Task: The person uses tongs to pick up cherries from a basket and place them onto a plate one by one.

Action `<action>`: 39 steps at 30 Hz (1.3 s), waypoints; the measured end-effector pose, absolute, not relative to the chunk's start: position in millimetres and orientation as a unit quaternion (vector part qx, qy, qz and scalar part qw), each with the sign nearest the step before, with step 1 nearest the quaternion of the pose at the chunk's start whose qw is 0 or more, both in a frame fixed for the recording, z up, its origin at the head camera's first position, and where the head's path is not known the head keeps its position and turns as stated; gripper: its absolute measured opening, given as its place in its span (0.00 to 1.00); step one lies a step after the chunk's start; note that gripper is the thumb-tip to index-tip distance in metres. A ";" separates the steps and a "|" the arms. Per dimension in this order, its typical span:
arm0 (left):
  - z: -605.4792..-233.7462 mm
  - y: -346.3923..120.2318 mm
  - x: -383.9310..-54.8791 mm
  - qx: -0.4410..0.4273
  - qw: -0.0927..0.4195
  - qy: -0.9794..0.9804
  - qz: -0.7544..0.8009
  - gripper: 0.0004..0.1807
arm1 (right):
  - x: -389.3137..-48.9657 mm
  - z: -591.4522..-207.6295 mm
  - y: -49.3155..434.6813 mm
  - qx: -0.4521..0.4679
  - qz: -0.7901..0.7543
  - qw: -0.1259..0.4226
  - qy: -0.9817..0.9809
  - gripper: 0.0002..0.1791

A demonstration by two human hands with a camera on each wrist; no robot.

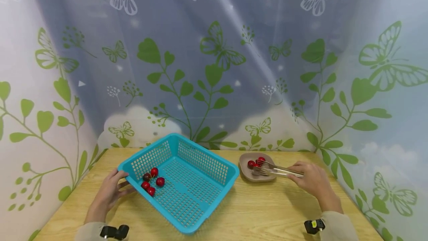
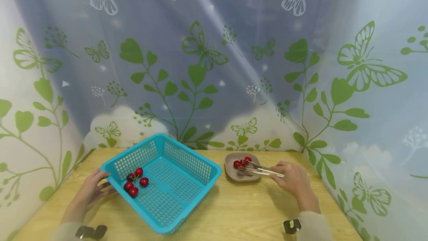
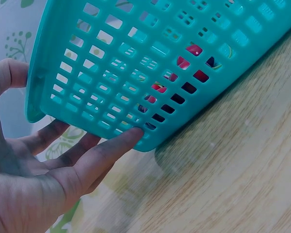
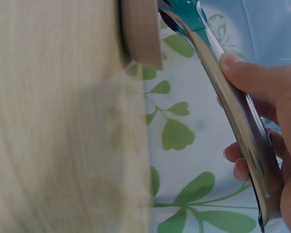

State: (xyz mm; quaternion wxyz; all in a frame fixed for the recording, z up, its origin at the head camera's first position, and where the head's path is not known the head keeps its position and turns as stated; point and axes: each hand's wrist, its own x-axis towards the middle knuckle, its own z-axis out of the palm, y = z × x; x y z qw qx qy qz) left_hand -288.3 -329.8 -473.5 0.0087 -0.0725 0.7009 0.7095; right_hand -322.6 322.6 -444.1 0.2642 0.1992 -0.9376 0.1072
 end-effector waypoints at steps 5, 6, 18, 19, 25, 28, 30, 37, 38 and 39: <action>-473.0 -329.1 -288.0 -0.071 0.006 0.701 0.709 0.34 | -327.3 -451.5 328.1 0.182 0.111 0.244 -0.946 0.12; -473.0 -329.0 -287.8 -0.071 0.005 0.702 0.709 0.34 | -327.8 -452.3 328.7 0.181 0.110 0.243 -0.947 0.13; -474.3 -330.2 -287.8 -0.067 0.003 0.703 0.708 0.34 | -327.7 -452.9 329.9 0.178 0.104 0.237 -0.949 0.15; -474.1 -329.7 -287.5 -0.067 0.003 0.703 0.708 0.34 | -327.2 -452.3 330.1 0.177 0.106 0.233 -0.950 0.16; -473.2 -327.8 -286.5 -0.070 0.002 0.707 0.704 0.34 | -321.6 -445.4 328.5 0.181 0.114 0.252 -0.944 0.20; -473.0 -327.6 -286.6 -0.072 0.001 0.705 0.705 0.33 | -318.8 -439.9 325.1 0.202 0.110 0.283 -0.931 0.20; -473.1 -327.8 -286.8 -0.071 0.002 0.706 0.704 0.33 | -317.6 -435.7 322.1 0.216 0.113 0.296 -0.924 0.20; -474.0 -329.9 -288.1 -0.069 0.005 0.706 0.705 0.35 | -312.2 -420.2 309.1 0.243 0.141 0.299 -0.912 0.19; -474.2 -330.0 -288.2 -0.069 0.006 0.706 0.704 0.35 | -311.0 -418.1 307.5 0.244 0.145 0.297 -0.912 0.20; -474.5 -330.0 -288.3 -0.070 0.006 0.706 0.705 0.35 | -309.8 -416.1 306.0 0.245 0.151 0.291 -0.913 0.20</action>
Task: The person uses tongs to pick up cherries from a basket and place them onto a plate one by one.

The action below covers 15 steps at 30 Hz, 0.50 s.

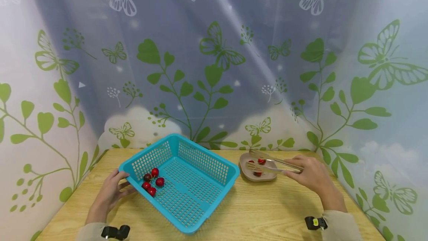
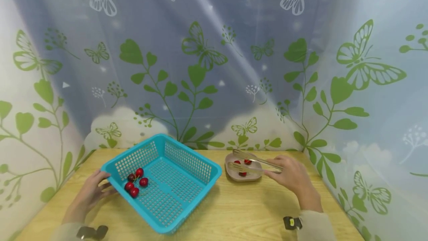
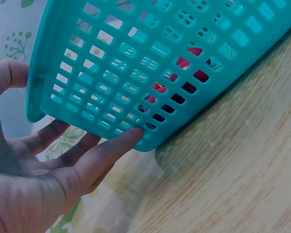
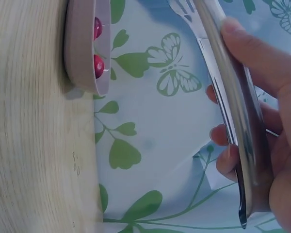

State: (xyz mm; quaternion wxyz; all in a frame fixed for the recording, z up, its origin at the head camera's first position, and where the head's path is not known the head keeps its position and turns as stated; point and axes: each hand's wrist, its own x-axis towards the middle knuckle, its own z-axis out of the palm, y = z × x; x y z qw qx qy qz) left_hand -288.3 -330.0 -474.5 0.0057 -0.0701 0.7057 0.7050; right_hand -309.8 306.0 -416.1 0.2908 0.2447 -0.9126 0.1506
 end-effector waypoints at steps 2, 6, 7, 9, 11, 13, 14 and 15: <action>-475.4 -330.2 -288.8 -0.071 0.006 0.705 0.706 0.35 | -308.0 -412.7 303.3 0.243 0.157 0.278 -0.916 0.22; -477.1 -330.4 -289.2 -0.072 0.007 0.702 0.709 0.35 | -306.0 -410.2 298.5 0.243 0.152 0.272 -0.919 0.24; -477.3 -330.4 -289.1 -0.072 0.007 0.701 0.709 0.35 | -306.2 -410.4 297.2 0.248 0.146 0.282 -0.915 0.24; -477.7 -330.6 -289.0 -0.072 0.007 0.699 0.711 0.35 | -307.1 -410.7 294.4 0.263 0.134 0.314 -0.903 0.24; -477.6 -330.9 -289.1 -0.071 0.006 0.699 0.712 0.35 | -308.0 -410.4 291.4 0.279 0.125 0.351 -0.885 0.25; -477.1 -331.1 -289.3 -0.070 0.006 0.698 0.713 0.34 | -307.7 -408.4 288.0 0.289 0.121 0.380 -0.870 0.26; -476.9 -331.2 -289.3 -0.069 0.006 0.698 0.713 0.35 | -307.0 -407.0 285.8 0.293 0.121 0.391 -0.864 0.27; -476.8 -331.4 -289.4 -0.068 0.006 0.698 0.712 0.35 | -306.4 -405.4 283.3 0.298 0.123 0.399 -0.859 0.28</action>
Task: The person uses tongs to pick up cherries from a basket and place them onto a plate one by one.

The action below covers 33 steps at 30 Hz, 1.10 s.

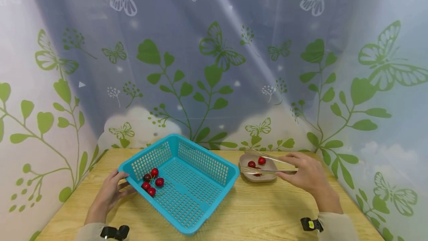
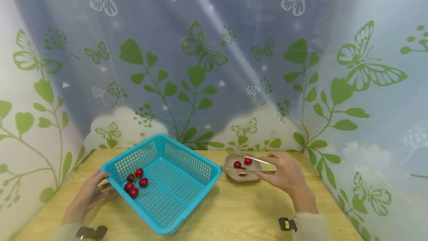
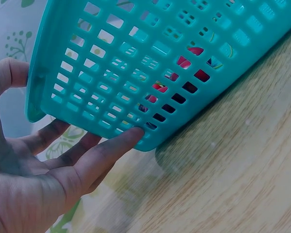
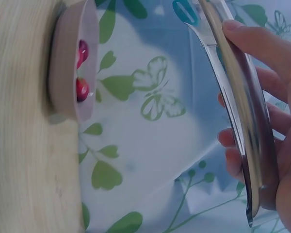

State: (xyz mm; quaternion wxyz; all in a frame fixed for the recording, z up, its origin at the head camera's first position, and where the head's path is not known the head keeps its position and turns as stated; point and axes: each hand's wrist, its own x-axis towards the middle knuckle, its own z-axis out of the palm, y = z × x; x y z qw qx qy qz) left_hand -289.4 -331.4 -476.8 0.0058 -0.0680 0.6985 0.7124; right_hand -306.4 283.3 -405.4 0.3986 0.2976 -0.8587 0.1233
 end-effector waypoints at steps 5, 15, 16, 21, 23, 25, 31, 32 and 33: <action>-477.3 -331.1 -289.5 -0.066 0.006 0.700 0.711 0.35 | -304.5 -398.1 268.6 0.321 0.134 0.409 -0.843 0.29; -476.9 -330.8 -289.6 -0.068 0.007 0.699 0.712 0.35 | -310.8 -384.0 234.3 0.339 0.121 0.378 -0.853 0.27; -477.1 -331.2 -289.9 -0.068 0.007 0.699 0.712 0.35 | -311.7 -382.0 230.5 0.340 0.122 0.373 -0.855 0.26; -477.5 -334.0 -292.0 -0.066 0.008 0.698 0.713 0.35 | -317.3 -371.3 213.9 0.339 0.127 0.325 -0.874 0.24; -477.0 -334.6 -292.5 -0.069 0.008 0.698 0.713 0.34 | -319.9 -367.4 208.0 0.336 0.127 0.298 -0.884 0.24; -476.4 -334.9 -292.9 -0.071 0.006 0.698 0.713 0.34 | -322.4 -363.8 202.2 0.334 0.127 0.279 -0.891 0.23; -475.5 -331.9 -291.3 -0.065 0.006 0.699 0.713 0.35 | -325.6 -357.3 185.7 0.340 0.138 0.247 -0.897 0.23; -475.7 -331.3 -290.6 -0.065 0.007 0.697 0.714 0.35 | -325.7 -357.1 183.1 0.344 0.139 0.244 -0.896 0.23; -476.1 -330.9 -290.1 -0.065 0.007 0.697 0.715 0.35 | -325.7 -356.9 180.5 0.345 0.140 0.240 -0.896 0.23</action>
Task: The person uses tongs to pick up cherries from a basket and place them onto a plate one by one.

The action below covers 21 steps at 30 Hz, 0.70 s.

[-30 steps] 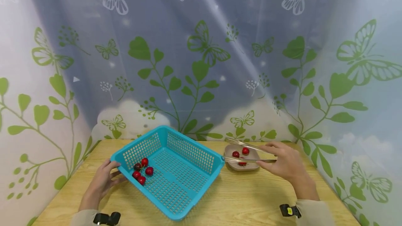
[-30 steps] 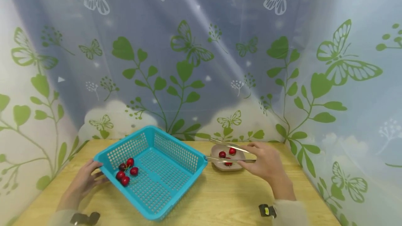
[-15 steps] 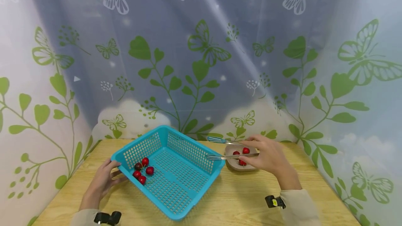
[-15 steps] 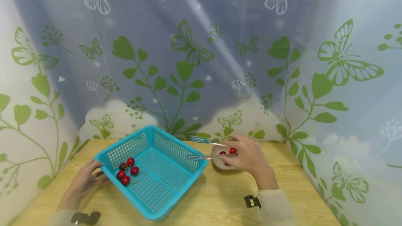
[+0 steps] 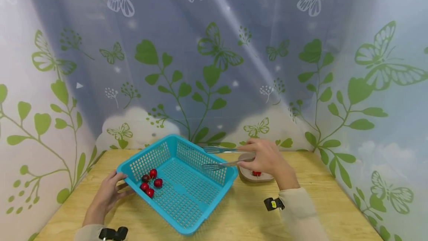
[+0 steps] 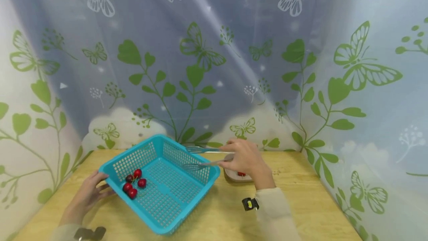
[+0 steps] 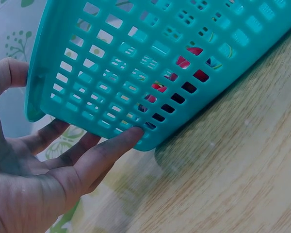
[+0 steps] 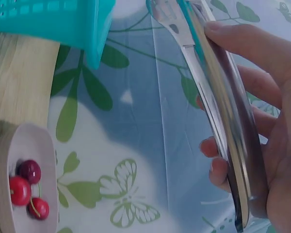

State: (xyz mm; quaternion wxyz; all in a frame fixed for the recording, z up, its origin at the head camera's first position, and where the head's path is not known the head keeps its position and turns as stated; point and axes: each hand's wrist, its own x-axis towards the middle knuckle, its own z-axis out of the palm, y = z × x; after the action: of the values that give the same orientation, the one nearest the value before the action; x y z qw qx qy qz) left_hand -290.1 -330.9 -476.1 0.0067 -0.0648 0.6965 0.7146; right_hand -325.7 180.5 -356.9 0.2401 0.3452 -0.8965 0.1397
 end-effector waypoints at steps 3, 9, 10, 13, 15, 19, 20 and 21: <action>-477.9 -330.9 -289.5 -0.065 0.006 0.698 0.713 0.34 | -327.0 -357.8 172.2 0.348 0.135 0.227 -0.899 0.23; -478.3 -332.8 -290.3 -0.068 0.007 0.707 0.704 0.35 | -330.0 -355.9 154.1 0.352 0.110 0.211 -0.905 0.24; -477.8 -333.0 -290.2 -0.069 0.008 0.708 0.703 0.35 | -330.5 -354.7 150.7 0.349 0.106 0.208 -0.908 0.24; -476.1 -333.3 -290.7 -0.071 0.007 0.710 0.700 0.35 | -333.2 -349.8 139.7 0.347 0.096 0.189 -0.914 0.25; -475.3 -333.2 -291.0 -0.072 0.007 0.710 0.700 0.35 | -336.2 -345.5 130.9 0.351 0.086 0.182 -0.915 0.24; -476.1 -332.7 -291.2 -0.071 0.010 0.709 0.701 0.35 | -345.1 -336.0 111.7 0.371 0.066 0.159 -0.913 0.22; -476.4 -332.6 -291.1 -0.072 0.012 0.708 0.703 0.35 | -347.0 -333.3 106.5 0.375 0.062 0.151 -0.913 0.22; -476.7 -332.5 -291.1 -0.073 0.012 0.707 0.703 0.35 | -349.1 -330.9 101.3 0.378 0.057 0.141 -0.913 0.22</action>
State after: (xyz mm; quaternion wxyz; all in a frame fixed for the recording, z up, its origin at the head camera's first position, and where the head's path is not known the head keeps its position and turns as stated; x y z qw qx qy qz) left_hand -291.1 -332.5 -476.7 0.0121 -0.0728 0.7069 0.7034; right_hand -349.1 101.3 -330.9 0.1413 0.3779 -0.9132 0.0573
